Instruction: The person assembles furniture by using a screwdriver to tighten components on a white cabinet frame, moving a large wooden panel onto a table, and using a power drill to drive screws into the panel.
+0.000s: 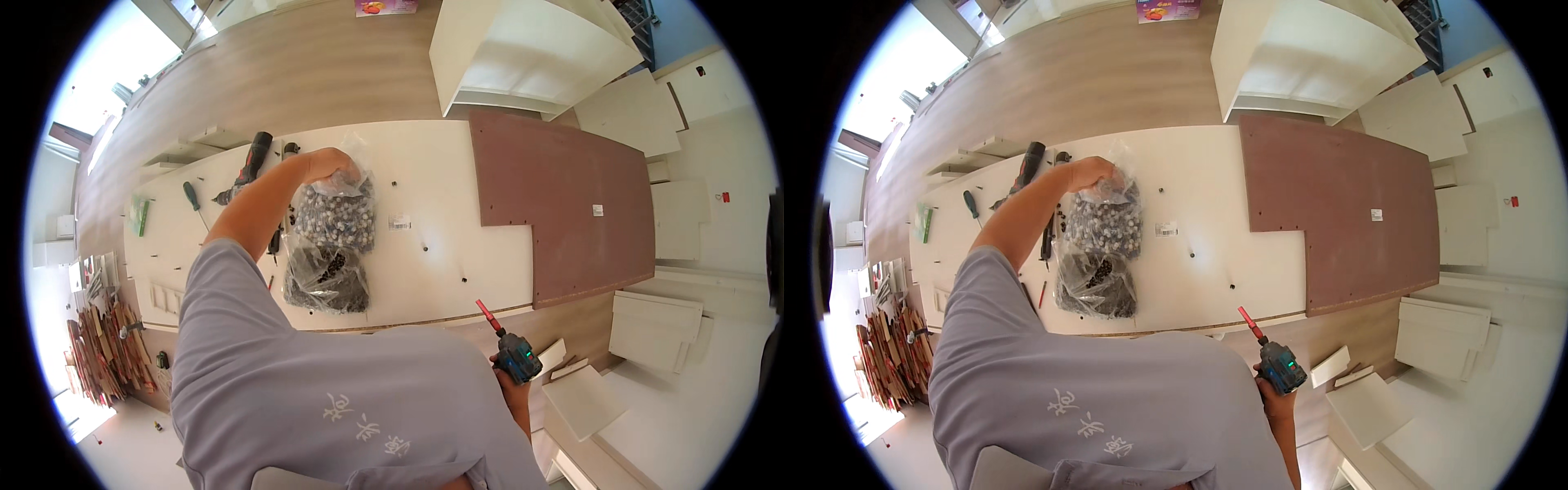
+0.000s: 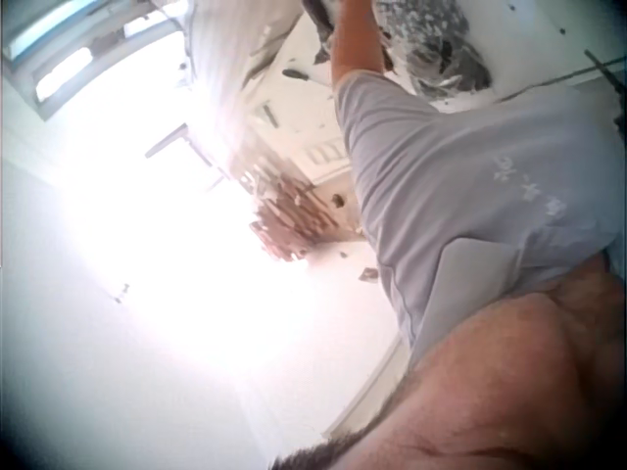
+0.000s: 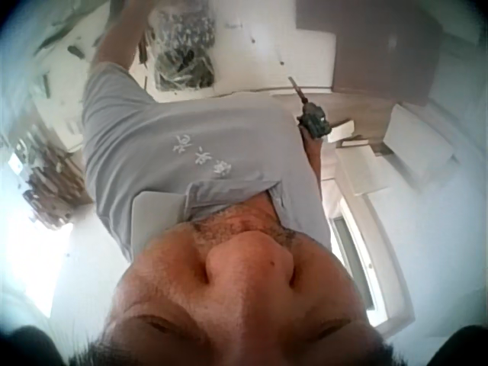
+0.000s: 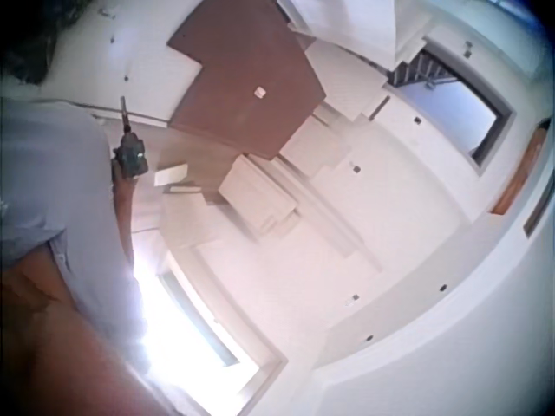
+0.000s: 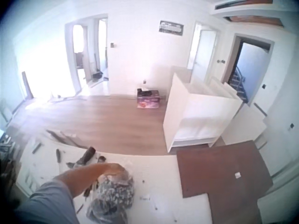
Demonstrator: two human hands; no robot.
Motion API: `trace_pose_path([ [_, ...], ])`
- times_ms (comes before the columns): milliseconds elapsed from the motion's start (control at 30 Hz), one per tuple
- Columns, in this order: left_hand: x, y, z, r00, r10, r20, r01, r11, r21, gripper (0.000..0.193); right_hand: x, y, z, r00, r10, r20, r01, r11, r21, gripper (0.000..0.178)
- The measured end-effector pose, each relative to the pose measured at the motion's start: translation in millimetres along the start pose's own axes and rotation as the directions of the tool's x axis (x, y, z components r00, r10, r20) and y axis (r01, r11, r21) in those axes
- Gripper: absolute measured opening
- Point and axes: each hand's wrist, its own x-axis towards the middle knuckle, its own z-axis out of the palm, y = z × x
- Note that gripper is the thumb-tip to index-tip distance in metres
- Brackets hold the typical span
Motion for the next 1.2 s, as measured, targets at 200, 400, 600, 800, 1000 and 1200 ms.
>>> trace_pose_path([
  [200,59.2,-44.3,12.7,0.941,0.195,-0.278,0.035,0.760,0.649,0.049,7.6,-8.2,5.0,0.999,0.043,0.011,-0.044,0.998,0.049,0.045],
  [400,54.0,-7.9,36.8,0.981,-0.044,-0.191,0.178,0.600,0.780,0.054,5.9,-7.0,2.6,1.000,-0.018,-0.012,0.018,0.998,-0.053,0.047],
  [600,37.9,-11.7,46.3,0.997,-0.008,-0.082,0.074,0.511,0.856,0.046,-2.1,1.8,-0.7,0.997,0.051,-0.053,-0.051,0.999,0.005,0.051],
  [800,44.3,-33.4,42.9,0.992,0.101,-0.081,0.006,0.592,0.806,0.024,4.9,4.4,0.2,0.999,0.008,-0.043,-0.008,1.000,0.000,0.054],
  [1000,21.2,-14.1,30.4,0.944,0.240,-0.229,-0.087,0.844,0.529,0.025,7.4,4.6,-1.2,1.000,-0.017,-0.018,0.016,1.000,-0.026,0.048],
  [1200,5.5,-49.3,21.6,0.903,0.058,-0.427,-0.231,0.902,-0.366,0.024,11.8,0.4,-7.6,0.999,-0.008,0.035,0.008,1.000,-0.008,0.051],
])
